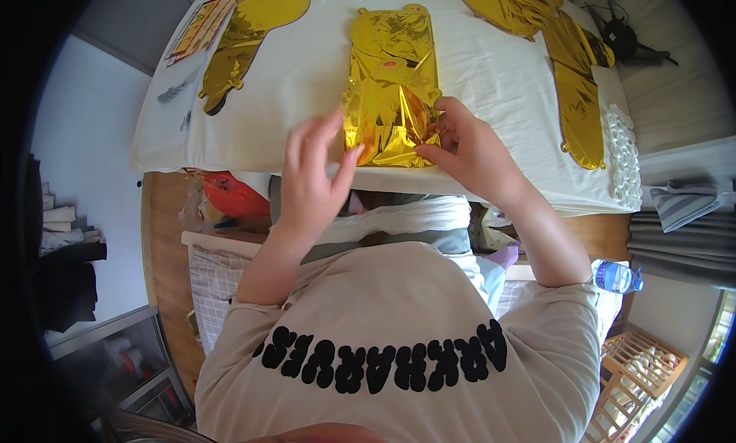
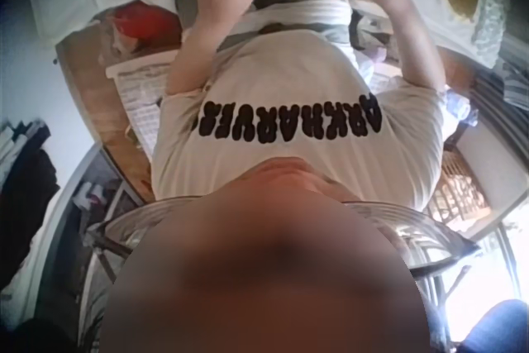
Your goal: The person folds gold foil balloons into rectangular shapes by hand on a white table.
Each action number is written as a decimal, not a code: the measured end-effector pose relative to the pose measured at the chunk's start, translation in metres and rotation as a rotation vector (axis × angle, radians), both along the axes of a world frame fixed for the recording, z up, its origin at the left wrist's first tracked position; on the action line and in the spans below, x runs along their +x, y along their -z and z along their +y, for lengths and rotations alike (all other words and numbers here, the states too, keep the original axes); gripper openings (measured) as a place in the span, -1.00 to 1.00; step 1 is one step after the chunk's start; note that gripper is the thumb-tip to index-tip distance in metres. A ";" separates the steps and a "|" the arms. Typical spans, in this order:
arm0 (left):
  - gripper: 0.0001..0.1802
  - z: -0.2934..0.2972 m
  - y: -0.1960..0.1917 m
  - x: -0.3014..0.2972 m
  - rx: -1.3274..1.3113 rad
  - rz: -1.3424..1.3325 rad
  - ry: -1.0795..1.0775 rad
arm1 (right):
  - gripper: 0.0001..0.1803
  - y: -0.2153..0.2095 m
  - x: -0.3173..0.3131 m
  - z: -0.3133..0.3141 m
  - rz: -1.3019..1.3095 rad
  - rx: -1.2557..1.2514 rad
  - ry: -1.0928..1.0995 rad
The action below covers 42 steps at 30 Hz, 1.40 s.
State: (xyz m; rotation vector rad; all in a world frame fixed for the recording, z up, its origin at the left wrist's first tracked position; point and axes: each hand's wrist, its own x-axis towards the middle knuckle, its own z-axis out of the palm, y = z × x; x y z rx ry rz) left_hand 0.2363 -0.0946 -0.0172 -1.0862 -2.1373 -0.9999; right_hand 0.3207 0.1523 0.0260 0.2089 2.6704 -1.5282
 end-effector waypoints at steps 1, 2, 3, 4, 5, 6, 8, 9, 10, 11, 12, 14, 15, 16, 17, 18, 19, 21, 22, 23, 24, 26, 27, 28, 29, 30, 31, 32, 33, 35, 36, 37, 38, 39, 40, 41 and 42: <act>-0.31 -0.003 0.009 0.005 0.000 -0.001 0.002 | -0.47 0.001 -0.001 0.000 0.004 -0.002 0.004; -0.39 -0.010 0.017 0.013 -0.065 0.068 0.064 | -0.47 0.001 -0.001 0.000 0.008 -0.007 0.007; -0.46 -0.015 0.024 0.018 -0.131 0.136 0.126 | -0.47 0.001 -0.001 0.000 0.007 -0.008 0.008; -0.46 -0.017 0.029 0.023 -0.131 0.137 0.127 | -0.46 -0.001 -0.001 -0.002 0.012 0.012 0.007; -0.48 -0.020 0.034 0.026 -0.199 0.145 0.114 | -0.45 -0.002 0.000 -0.002 0.018 0.032 0.005; -0.49 -0.022 0.038 0.028 -0.267 0.153 0.101 | -0.45 -0.001 0.001 -0.003 0.019 0.031 0.004; -0.50 -0.026 0.042 0.029 -0.300 0.148 0.097 | -0.43 0.004 0.001 -0.002 0.056 0.014 0.016; -0.50 -0.027 0.043 0.029 -0.332 0.146 0.093 | -0.43 0.003 0.001 -0.003 0.055 0.014 0.015; -0.50 -0.028 0.043 0.029 -0.332 0.145 0.092 | -0.43 0.001 0.002 -0.005 0.051 0.033 0.022; -0.49 -0.028 0.043 0.029 -0.347 0.152 0.084 | -0.43 0.000 0.002 -0.006 0.046 0.053 0.029; -0.48 -0.028 0.043 0.029 -0.361 0.159 0.077 | -0.43 0.001 0.003 -0.005 0.045 0.054 0.028; -0.47 -0.028 0.044 0.028 -0.355 0.152 0.080 | -0.38 0.005 0.005 -0.003 0.065 0.024 0.037; -0.46 -0.027 0.044 0.028 -0.351 0.146 0.083 | -0.38 0.004 0.007 -0.003 0.064 0.027 0.042; -0.46 -0.026 0.044 0.029 -0.347 0.145 0.087 | -0.35 0.004 0.010 -0.004 0.089 -0.031 0.065; -0.44 -0.024 0.043 0.032 -0.347 0.140 0.061 | -0.32 0.004 0.014 -0.006 0.114 -0.089 0.090; -0.43 -0.023 0.043 0.034 -0.346 0.135 0.037 | -0.32 0.004 0.019 -0.007 0.112 -0.085 0.095; -0.43 -0.020 0.043 0.036 -0.343 0.134 0.042 | -0.31 0.006 0.025 -0.010 0.209 -0.040 0.125; -0.38 -0.015 0.045 0.040 -0.322 0.132 -0.013 | -0.29 0.007 0.034 -0.015 0.302 0.008 0.160; -0.38 -0.012 0.046 0.042 -0.320 0.131 -0.003 | -0.29 0.008 0.039 -0.020 0.261 -0.032 0.189; -0.37 -0.010 0.048 0.043 -0.310 0.133 -0.032 | -0.30 0.008 0.041 -0.022 0.219 -0.073 0.218; -0.35 -0.008 0.050 0.044 -0.301 0.135 -0.061 | -0.30 0.009 0.041 -0.025 0.216 -0.072 0.227; -0.35 -0.006 0.053 0.045 -0.299 0.126 -0.065 | -0.30 0.013 0.041 -0.028 0.228 -0.015 0.253; -0.35 -0.006 0.055 0.045 -0.297 0.120 -0.079 | -0.30 0.015 0.042 -0.027 0.224 -0.016 0.260; -0.36 -0.006 0.056 0.044 -0.305 0.123 -0.084 | -0.32 0.017 0.042 -0.026 0.246 -0.004 0.257; -0.36 -0.006 0.056 0.044 -0.307 0.121 -0.079 | -0.34 0.018 0.043 -0.025 0.269 0.009 0.253; -0.36 -0.006 0.057 0.044 -0.308 0.129 -0.082 | -0.34 0.020 0.044 -0.026 0.266 0.008 0.257; -0.37 -0.006 0.057 0.044 -0.308 0.137 -0.087 | -0.38 0.021 0.045 -0.027 0.264 0.011 0.273; -0.37 -0.006 0.058 0.044 -0.308 0.137 -0.084 | -0.41 0.022 0.045 -0.028 0.262 0.013 0.289; -0.37 -0.006 0.058 0.044 -0.306 0.139 -0.084 | -0.41 0.022 0.045 -0.031 0.261 0.013 0.291; -0.37 -0.006 0.059 0.044 -0.306 0.140 -0.086 | -0.49 0.023 0.045 -0.038 0.383 0.170 0.337; -0.37 -0.006 0.059 0.044 -0.305 0.136 -0.082 | -0.49 0.024 0.047 -0.039 0.384 0.169 0.337; -0.36 -0.006 0.059 0.044 -0.304 0.131 -0.078 | -0.50 0.026 0.048 -0.040 0.389 0.172 0.357; -0.36 -0.007 0.058 0.045 -0.305 0.132 -0.078 | -0.52 0.029 0.049 -0.040 0.395 0.175 0.378; -0.36 -0.007 0.057 0.044 -0.314 0.128 -0.074 | -0.52 0.031 0.049 -0.039 0.396 0.174 0.378; -0.35 -0.008 0.056 0.044 -0.323 0.124 -0.069 | -0.50 0.032 0.050 -0.038 0.390 0.255 0.381; -0.35 -0.008 0.057 0.044 -0.323 0.124 -0.068 | -0.49 0.033 0.051 -0.037 0.383 0.335 0.383; -0.35 -0.009 0.057 0.043 -0.325 0.126 -0.063 | -0.49 0.031 0.050 -0.037 0.383 0.335 0.384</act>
